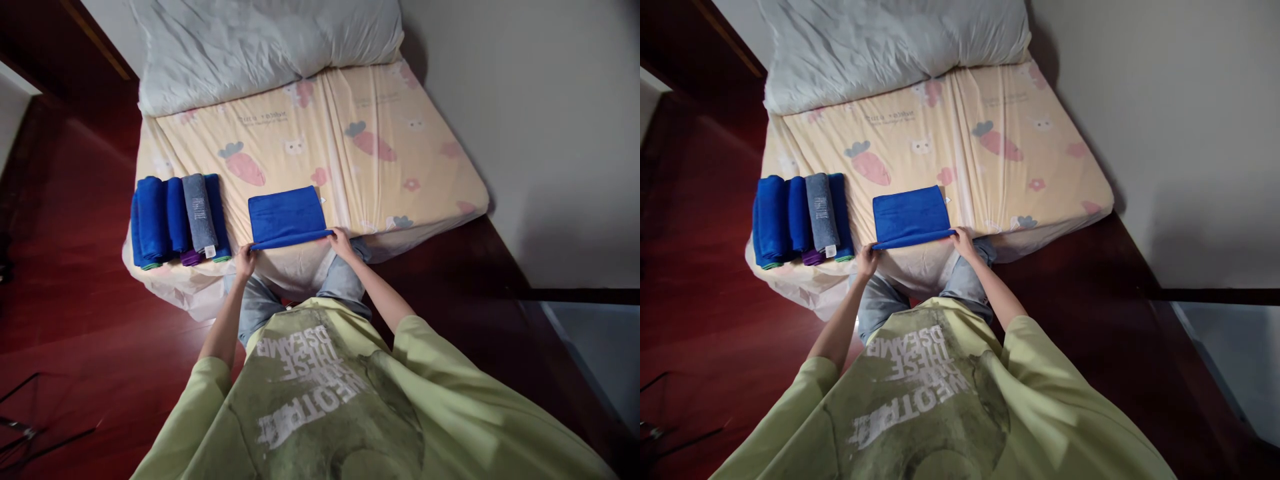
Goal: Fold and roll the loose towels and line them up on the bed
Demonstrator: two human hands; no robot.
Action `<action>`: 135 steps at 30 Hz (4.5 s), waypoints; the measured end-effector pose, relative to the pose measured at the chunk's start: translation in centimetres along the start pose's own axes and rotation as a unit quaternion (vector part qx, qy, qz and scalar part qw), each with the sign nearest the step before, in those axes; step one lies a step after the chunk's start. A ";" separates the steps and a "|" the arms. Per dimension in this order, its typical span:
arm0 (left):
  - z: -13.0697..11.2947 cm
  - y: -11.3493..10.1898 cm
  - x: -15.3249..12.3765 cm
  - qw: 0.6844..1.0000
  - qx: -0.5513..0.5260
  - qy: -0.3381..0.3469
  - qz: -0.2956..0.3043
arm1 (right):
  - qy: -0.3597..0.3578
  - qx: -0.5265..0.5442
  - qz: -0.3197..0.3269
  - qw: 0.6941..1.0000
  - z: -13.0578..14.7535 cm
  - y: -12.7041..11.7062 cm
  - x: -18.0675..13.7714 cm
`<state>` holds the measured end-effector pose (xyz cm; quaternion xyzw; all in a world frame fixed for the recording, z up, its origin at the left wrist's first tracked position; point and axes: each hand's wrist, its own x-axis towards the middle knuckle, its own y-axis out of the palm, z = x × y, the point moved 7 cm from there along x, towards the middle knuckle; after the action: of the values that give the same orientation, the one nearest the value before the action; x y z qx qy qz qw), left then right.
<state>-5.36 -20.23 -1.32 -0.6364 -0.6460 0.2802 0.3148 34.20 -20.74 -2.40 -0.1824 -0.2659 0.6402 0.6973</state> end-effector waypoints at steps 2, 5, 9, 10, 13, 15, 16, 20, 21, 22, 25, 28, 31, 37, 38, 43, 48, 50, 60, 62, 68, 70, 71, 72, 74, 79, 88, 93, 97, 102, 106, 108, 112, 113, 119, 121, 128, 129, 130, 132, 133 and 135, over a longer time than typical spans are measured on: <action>0.1 -0.1 0.3 1.000 -0.005 -0.022 -0.019 | 0.041 0.013 -0.009 0.999 -0.5 0.1 0.3; 0.3 -0.2 0.6 0.998 -0.024 -0.033 -0.045 | 0.078 0.023 -0.024 0.996 -0.9 0.2 0.5; 0.6 0.2 0.7 0.998 -0.042 -0.033 -0.043 | 0.078 0.022 -0.033 0.996 -1.0 0.2 0.5; 0.7 0.3 0.7 0.998 -0.044 -0.033 -0.039 | 0.076 0.021 -0.032 0.996 -1.0 0.3 0.5; 0.9 0.5 0.9 0.998 -0.046 -0.034 -0.034 | 0.068 0.018 -0.028 0.997 -1.0 0.4 0.8; 1.0 0.6 1.0 0.998 -0.042 -0.038 -0.039 | 0.070 0.012 -0.030 0.997 -1.0 0.4 1.0; 0.9 0.6 1.1 0.998 -0.037 -0.041 -0.044 | 0.071 0.008 -0.032 0.997 -1.1 0.4 1.1; 0.6 0.8 1.2 0.997 -0.008 -0.046 -0.058 | 0.064 -0.001 -0.029 0.998 -1.1 0.5 1.4; 0.5 0.8 1.2 0.997 -0.004 -0.044 -0.060 | 0.062 -0.003 -0.029 0.998 -1.1 0.4 1.4; 0.4 0.8 1.1 0.997 -0.001 -0.043 -0.061 | 0.061 -0.007 -0.030 0.998 -1.1 0.4 1.5; 0.2 0.7 1.1 0.997 0.003 -0.039 -0.061 | 0.065 -0.014 -0.035 0.997 -1.2 0.2 1.4; 0.0 0.6 1.1 0.997 0.007 -0.036 -0.064 | 0.067 -0.011 -0.037 0.997 -1.2 0.2 1.5; -0.2 0.5 1.0 0.997 0.010 -0.031 -0.075 | 0.074 0.005 -0.045 0.996 -1.4 0.3 1.5; -0.1 0.5 0.8 0.996 0.017 -0.027 -0.083 | 0.096 0.028 -0.063 0.993 -1.6 0.4 1.5; 0.0 0.5 0.9 0.996 0.016 -0.027 -0.083 | 0.095 0.028 -0.066 0.993 -1.5 0.3 1.5; 0.5 0.6 1.0 0.996 -0.001 -0.039 -0.078 | 0.096 0.022 -0.075 0.992 -1.3 0.1 1.2; 0.3 0.7 1.0 0.996 -0.025 -0.052 -0.067 | 0.103 0.026 -0.087 0.991 -1.0 -0.1 1.0; 0.2 0.6 0.9 0.996 -0.027 -0.052 -0.068 | 0.108 0.031 -0.090 0.990 -1.0 -0.1 0.9; 0.3 0.7 0.9 0.995 -0.031 -0.051 -0.074 | 0.111 0.041 -0.099 0.988 -1.1 -0.1 0.9; 0.3 0.6 0.9 0.995 -0.034 -0.053 -0.076 | 0.111 0.042 -0.101 0.988 -1.2 0.0 1.0; 0.4 0.6 1.0 0.994 -0.045 -0.052 -0.087 | 0.112 0.050 -0.107 0.987 -1.0 -0.1 0.9; 0.3 0.6 1.0 0.994 -0.045 -0.052 -0.089 | 0.114 0.051 -0.109 0.986 -1.0 -0.1 0.9; 0.3 0.5 1.0 0.994 -0.044 -0.053 -0.089 | 0.115 0.052 -0.109 0.986 -1.0 -0.1 0.9; 0.3 0.5 1.0 0.993 -0.044 -0.054 -0.090 | 0.116 0.055 -0.110 0.986 -1.0 -0.1 0.9; 0.2 0.4 1.0 0.993 -0.046 -0.056 -0.093 | 0.115 0.069 -0.114 0.984 -1.2 0.0 1.0; 0.1 0.4 0.9 0.992 -0.053 -0.056 -0.096 | 0.096 0.071 -0.128 0.985 -1.5 -0.1 1.1; -0.7 0.1 0.5 0.991 -0.035 -0.012 -0.125 | 0.000 0.007 -0.123 0.992 0.6 -0.6 1.1; -2.6 0.1 0.4 0.991 -0.020 0.067 -0.116 | -0.064 0.003 -0.106 0.992 1.5 0.1 0.9; -3.0 0.8 0.4 0.992 -0.035 0.102 -0.071 | -0.080 0.001 -0.063 0.995 1.6 0.4 0.9; -2.3 1.1 0.1 0.992 -0.037 0.121 -0.018 | -0.103 -0.006 -0.015 0.995 1.7 -0.4 0.5; -2.0 1.2 0.0 0.991 -0.030 0.127 0.013 | -0.127 0.010 0.025 0.991 1.7 -0.7 0.4; -2.0 1.2 0.1 0.992 -0.030 0.120 0.015 | -0.132 0.018 0.032 0.991 1.8 -0.7 0.4; -1.8 1.1 0.4 0.995 -0.059 0.077 0.001 | -0.108 0.028 0.030 0.993 1.6 -0.7 0.7; -1.7 1.0 0.5 0.995 -0.069 0.065 0.000 | -0.098 0.031 0.029 0.994 1.5 -0.7 0.8; -1.1 0.6 0.8 0.993 -0.108 0.037 0.013 | -0.050 0.073 0.022 0.996 1.1 -0.8 1.3; -0.9 0.5 0.9 0.992 -0.115 0.040 0.003 | -0.042 0.084 0.016 0.995 1.1 -0.9 1.4; 0.7 0.7 1.2 0.993 -0.111 -0.026 -0.033 | 0.012 0.115 -0.008 0.993 0.5 -1.4 1.4; 1.0 0.8 1.2 0.992 -0.109 -0.038 -0.040 | 0.033 0.114 -0.012 0.993 0.1 -1.4 1.3; 1.1 0.8 1.3 0.992 -0.110 -0.045 -0.046 | 0.050 0.111 -0.017 0.992 -0.2 -1.4 1.3; 1.2 0.8 1.3 0.991 -0.113 -0.046 -0.052 | 0.068 0.103 -0.027 0.992 -0.6 -1.3 1.3; 1.1 0.9 1.4 0.991 -0.114 -0.043 -0.054 | 0.068 0.099 -0.031 0.992 -0.7 -1.3 1.4; 1.1 0.9 1.4 0.992 -0.109 -0.042 -0.055 | 0.064 0.092 -0.040 0.993 -0.6 -1.3 1.4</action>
<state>-5.56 -18.73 -2.62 -0.6179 -0.7195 0.2170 0.2311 35.64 -19.40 -1.95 -0.1474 -0.1674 0.6208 0.7515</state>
